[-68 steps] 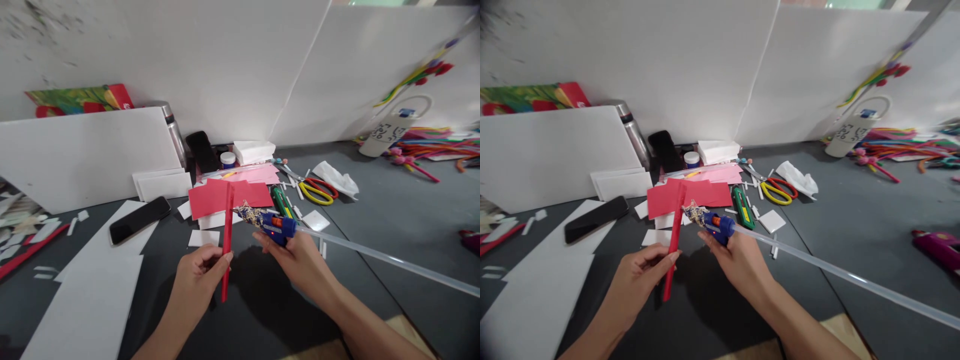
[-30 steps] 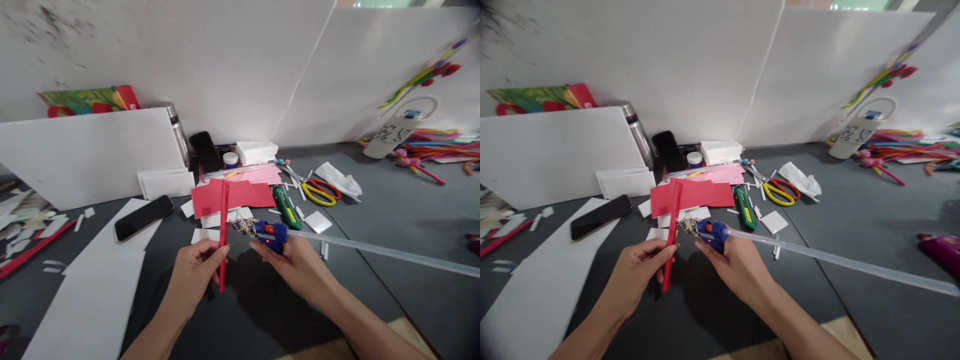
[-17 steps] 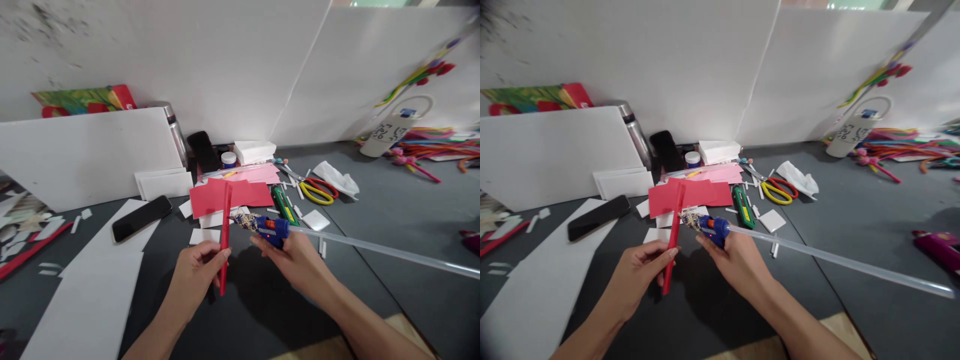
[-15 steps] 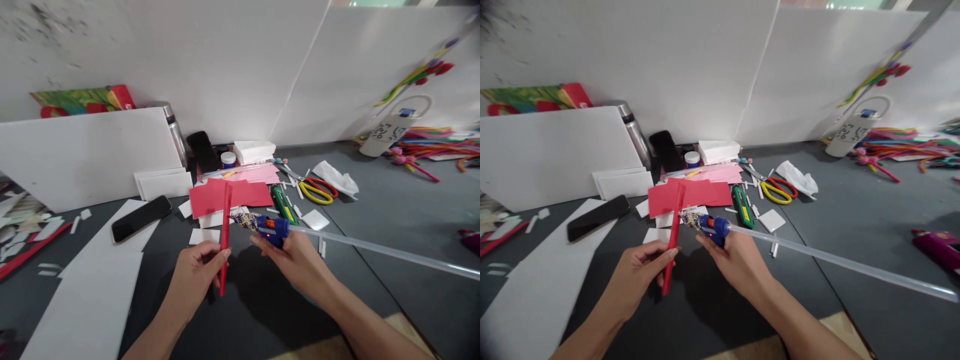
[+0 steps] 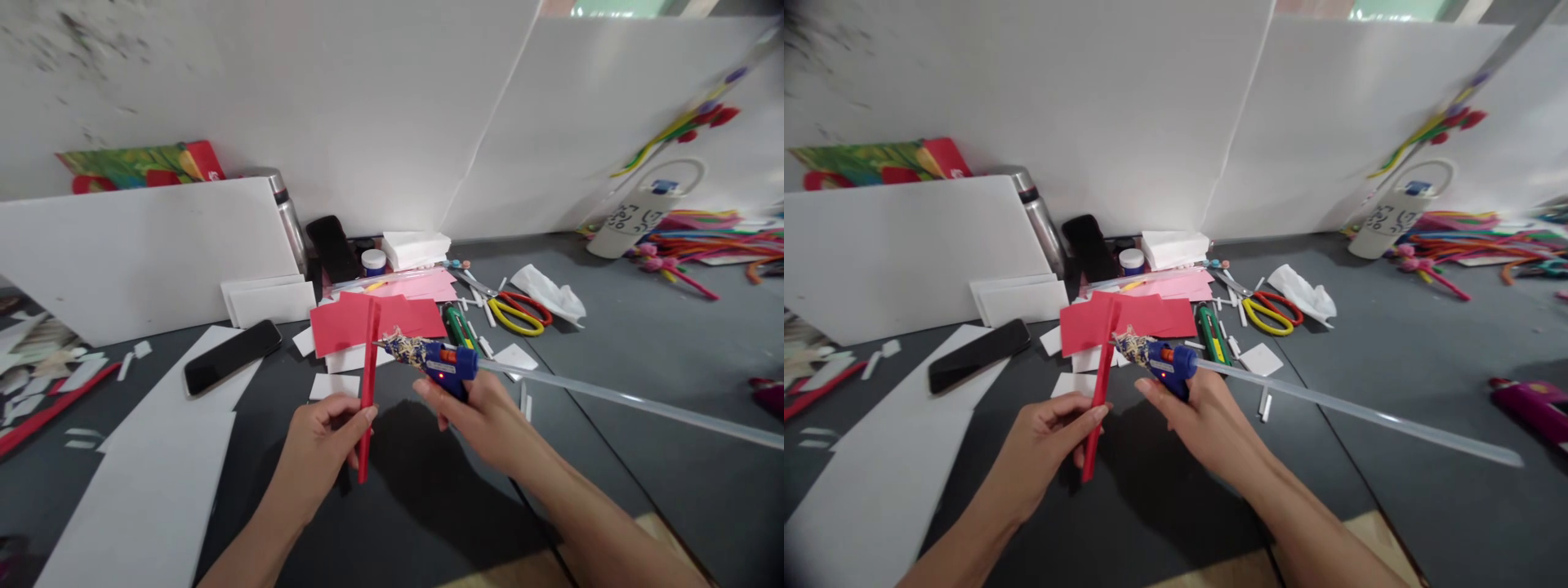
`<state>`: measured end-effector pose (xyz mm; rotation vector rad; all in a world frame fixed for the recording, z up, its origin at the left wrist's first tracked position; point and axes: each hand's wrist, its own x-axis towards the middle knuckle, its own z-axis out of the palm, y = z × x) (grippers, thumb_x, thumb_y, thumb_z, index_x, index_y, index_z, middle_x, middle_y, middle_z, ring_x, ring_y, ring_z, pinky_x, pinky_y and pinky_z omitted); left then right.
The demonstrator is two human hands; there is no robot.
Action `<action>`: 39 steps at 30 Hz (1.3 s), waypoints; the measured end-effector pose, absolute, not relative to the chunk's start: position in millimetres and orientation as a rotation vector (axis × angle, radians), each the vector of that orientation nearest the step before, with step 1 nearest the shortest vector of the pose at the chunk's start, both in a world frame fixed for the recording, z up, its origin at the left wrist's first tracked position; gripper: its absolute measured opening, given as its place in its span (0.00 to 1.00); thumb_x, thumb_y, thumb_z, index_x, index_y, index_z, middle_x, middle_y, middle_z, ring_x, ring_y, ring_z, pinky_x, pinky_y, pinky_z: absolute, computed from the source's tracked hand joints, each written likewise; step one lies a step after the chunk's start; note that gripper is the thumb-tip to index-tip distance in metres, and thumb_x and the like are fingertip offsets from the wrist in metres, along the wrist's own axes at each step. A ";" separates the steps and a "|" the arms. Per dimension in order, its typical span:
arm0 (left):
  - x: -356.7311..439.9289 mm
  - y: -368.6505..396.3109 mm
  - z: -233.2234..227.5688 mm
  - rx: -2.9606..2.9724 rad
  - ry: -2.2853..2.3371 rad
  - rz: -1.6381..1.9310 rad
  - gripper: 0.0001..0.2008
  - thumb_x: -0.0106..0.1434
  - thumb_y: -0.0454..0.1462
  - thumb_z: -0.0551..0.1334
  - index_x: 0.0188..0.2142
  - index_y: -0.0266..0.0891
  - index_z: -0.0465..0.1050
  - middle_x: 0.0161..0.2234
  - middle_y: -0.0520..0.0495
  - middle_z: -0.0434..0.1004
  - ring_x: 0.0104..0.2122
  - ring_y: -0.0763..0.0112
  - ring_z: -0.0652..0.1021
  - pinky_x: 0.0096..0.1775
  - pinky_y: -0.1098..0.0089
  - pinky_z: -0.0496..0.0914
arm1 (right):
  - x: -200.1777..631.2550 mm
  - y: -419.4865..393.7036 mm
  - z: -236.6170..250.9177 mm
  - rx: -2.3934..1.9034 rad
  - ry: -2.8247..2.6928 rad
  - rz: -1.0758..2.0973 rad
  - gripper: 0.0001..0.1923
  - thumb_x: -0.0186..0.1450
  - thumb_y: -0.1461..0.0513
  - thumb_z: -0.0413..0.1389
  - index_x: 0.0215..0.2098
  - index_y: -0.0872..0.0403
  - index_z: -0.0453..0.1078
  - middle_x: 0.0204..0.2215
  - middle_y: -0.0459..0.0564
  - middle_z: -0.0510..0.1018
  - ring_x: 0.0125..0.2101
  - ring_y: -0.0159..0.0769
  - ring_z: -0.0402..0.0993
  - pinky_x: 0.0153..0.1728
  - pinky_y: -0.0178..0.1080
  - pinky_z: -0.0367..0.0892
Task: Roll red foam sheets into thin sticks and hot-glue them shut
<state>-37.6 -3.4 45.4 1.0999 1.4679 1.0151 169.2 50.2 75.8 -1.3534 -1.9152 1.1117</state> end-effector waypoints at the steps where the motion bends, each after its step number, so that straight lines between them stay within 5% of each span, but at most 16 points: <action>1: -38.0 -3.3 45.2 1.098 1.473 1.017 0.15 0.59 0.47 0.67 0.26 0.37 0.77 0.19 0.55 0.68 0.16 0.79 0.69 0.20 0.77 0.63 | 169.7 50.4 77.4 -1.322 -1.905 1.186 0.23 0.68 0.46 0.51 0.23 0.52 0.64 0.18 0.43 0.67 0.21 0.33 0.67 0.23 0.35 0.61; 7: -40.3 -3.3 42.7 1.095 1.482 1.015 0.14 0.60 0.46 0.67 0.28 0.37 0.78 0.21 0.55 0.69 0.16 0.80 0.70 0.21 0.78 0.63 | 172.8 53.6 77.6 -1.174 -1.752 1.502 0.22 0.69 0.46 0.49 0.35 0.56 0.69 0.27 0.48 0.72 0.27 0.33 0.71 0.29 0.35 0.66; 22: -40.2 -2.8 41.8 1.103 1.471 1.013 0.14 0.60 0.46 0.67 0.26 0.37 0.77 0.19 0.55 0.69 0.16 0.79 0.70 0.21 0.78 0.63 | 177.5 54.8 74.5 -1.198 -1.936 1.225 0.26 0.73 0.47 0.45 0.25 0.54 0.66 0.23 0.44 0.70 0.26 0.32 0.64 0.31 0.36 0.58; 39: -41.2 -3.4 42.7 1.100 1.450 1.029 0.13 0.60 0.45 0.67 0.29 0.37 0.78 0.22 0.54 0.71 0.17 0.77 0.71 0.22 0.76 0.65 | 176.1 50.0 70.5 -1.243 -1.930 1.234 0.26 0.72 0.44 0.46 0.26 0.53 0.63 0.22 0.43 0.69 0.24 0.31 0.64 0.27 0.36 0.58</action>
